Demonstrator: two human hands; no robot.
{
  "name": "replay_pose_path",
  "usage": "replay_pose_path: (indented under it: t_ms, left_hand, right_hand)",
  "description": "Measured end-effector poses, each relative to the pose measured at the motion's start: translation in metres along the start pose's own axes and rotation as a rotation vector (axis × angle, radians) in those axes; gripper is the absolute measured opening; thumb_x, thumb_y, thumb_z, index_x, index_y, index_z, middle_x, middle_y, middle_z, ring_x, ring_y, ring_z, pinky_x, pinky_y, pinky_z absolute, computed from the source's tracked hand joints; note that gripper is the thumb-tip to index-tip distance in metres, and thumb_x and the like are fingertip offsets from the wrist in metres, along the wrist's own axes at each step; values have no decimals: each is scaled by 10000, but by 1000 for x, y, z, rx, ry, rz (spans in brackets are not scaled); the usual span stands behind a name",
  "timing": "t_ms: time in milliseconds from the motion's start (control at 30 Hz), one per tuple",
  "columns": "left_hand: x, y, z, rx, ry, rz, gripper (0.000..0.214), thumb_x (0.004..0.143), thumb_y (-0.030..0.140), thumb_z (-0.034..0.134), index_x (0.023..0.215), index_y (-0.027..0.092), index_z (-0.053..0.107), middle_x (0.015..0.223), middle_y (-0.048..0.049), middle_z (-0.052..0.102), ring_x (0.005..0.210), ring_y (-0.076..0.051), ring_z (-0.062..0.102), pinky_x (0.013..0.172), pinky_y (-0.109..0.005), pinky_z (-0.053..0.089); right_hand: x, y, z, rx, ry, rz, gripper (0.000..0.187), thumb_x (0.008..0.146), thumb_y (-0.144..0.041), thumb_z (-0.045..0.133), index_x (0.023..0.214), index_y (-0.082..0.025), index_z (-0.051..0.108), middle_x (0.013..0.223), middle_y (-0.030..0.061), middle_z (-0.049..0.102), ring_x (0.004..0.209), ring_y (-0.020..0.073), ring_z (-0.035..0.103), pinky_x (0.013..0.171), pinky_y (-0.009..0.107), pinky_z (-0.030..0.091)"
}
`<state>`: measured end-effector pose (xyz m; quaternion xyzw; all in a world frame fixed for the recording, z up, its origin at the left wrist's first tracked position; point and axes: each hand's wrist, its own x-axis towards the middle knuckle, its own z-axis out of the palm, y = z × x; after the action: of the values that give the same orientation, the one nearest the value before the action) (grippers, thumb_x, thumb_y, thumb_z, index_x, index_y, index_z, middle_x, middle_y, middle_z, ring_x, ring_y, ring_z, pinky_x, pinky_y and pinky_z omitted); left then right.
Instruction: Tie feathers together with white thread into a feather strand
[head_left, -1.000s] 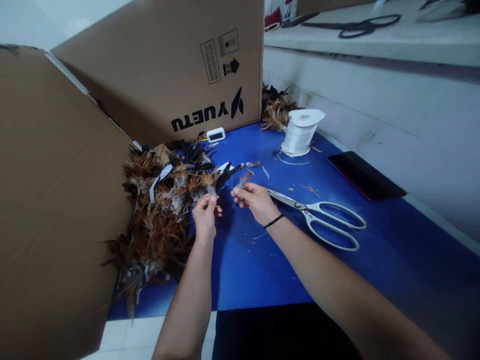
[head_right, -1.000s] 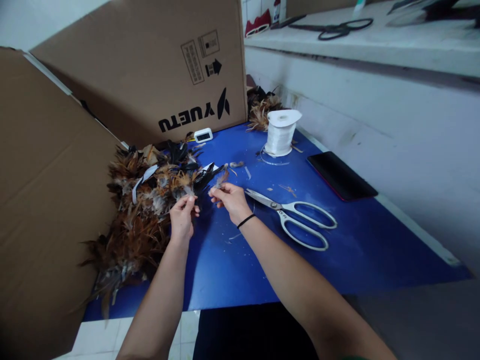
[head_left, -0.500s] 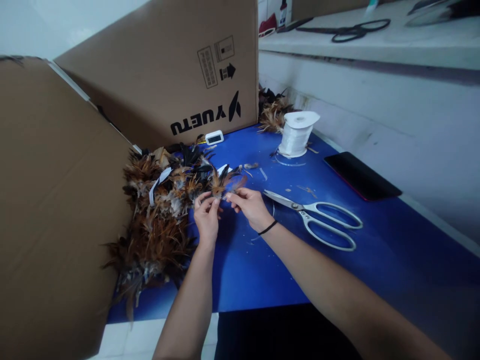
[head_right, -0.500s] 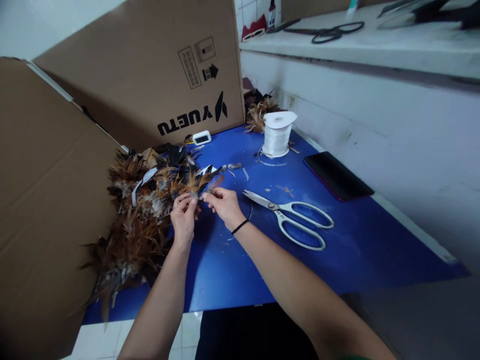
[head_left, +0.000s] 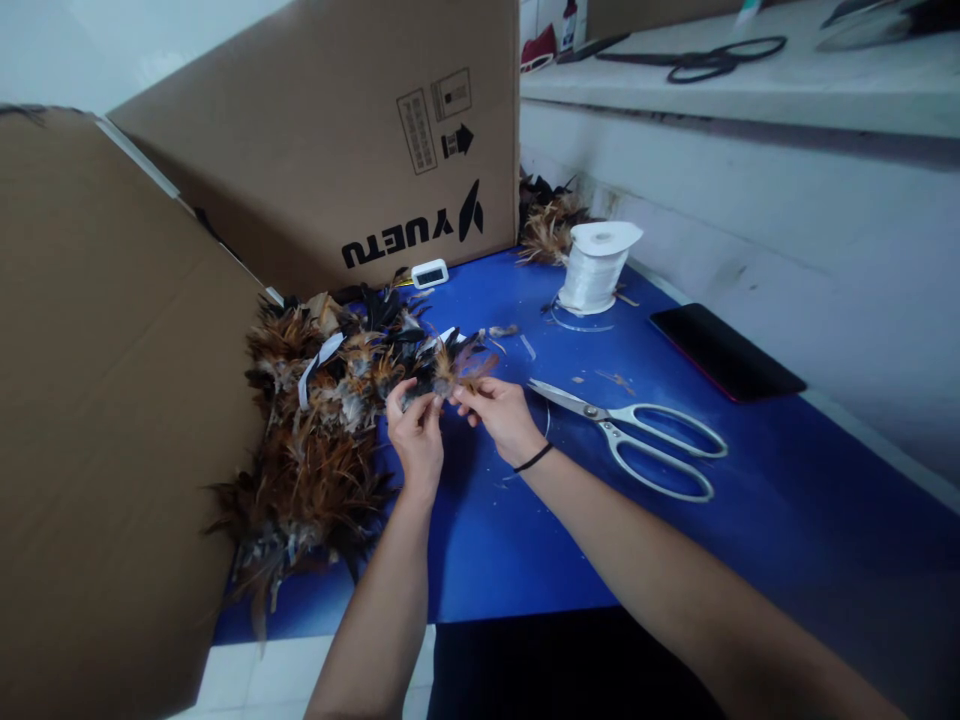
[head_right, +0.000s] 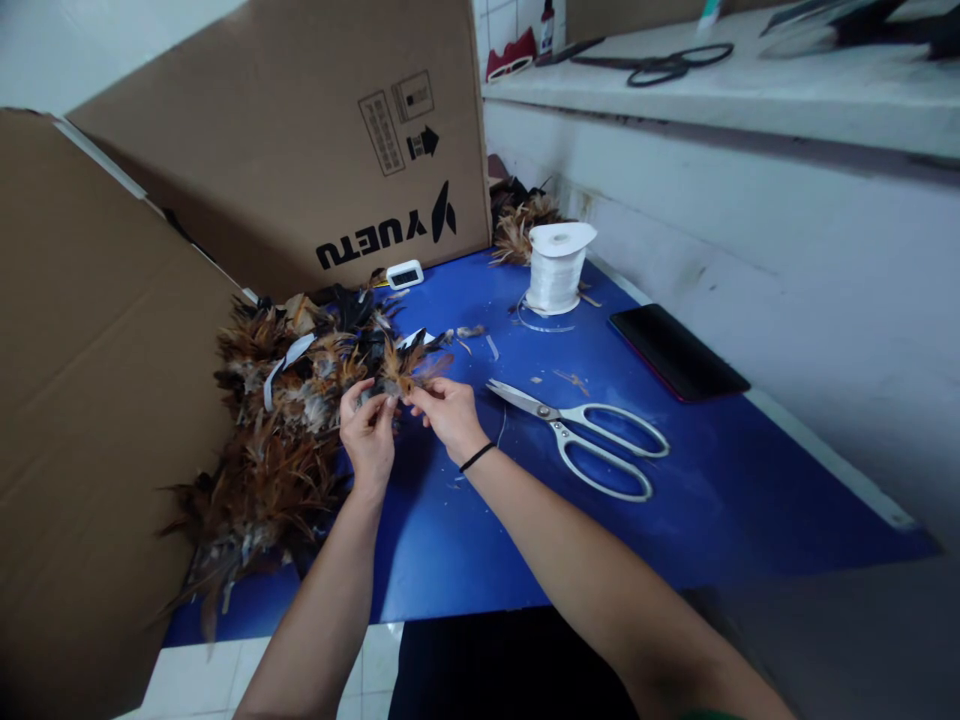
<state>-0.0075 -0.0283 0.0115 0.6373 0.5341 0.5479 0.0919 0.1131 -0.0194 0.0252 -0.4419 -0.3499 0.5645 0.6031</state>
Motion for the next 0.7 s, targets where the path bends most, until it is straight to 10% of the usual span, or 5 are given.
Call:
replay_pose_path:
  t_ms: [700]
  left_hand:
    - [1, 5, 2, 121, 22, 200, 147, 831, 227, 551, 791, 204, 691, 1106, -99, 566, 1020, -197, 559, 829, -356, 489]
  right_hand:
    - [-4, 3, 1, -8, 75, 31, 136, 590, -270, 671, 562, -160, 596, 470, -33, 514, 406, 66, 397, 390, 215, 305]
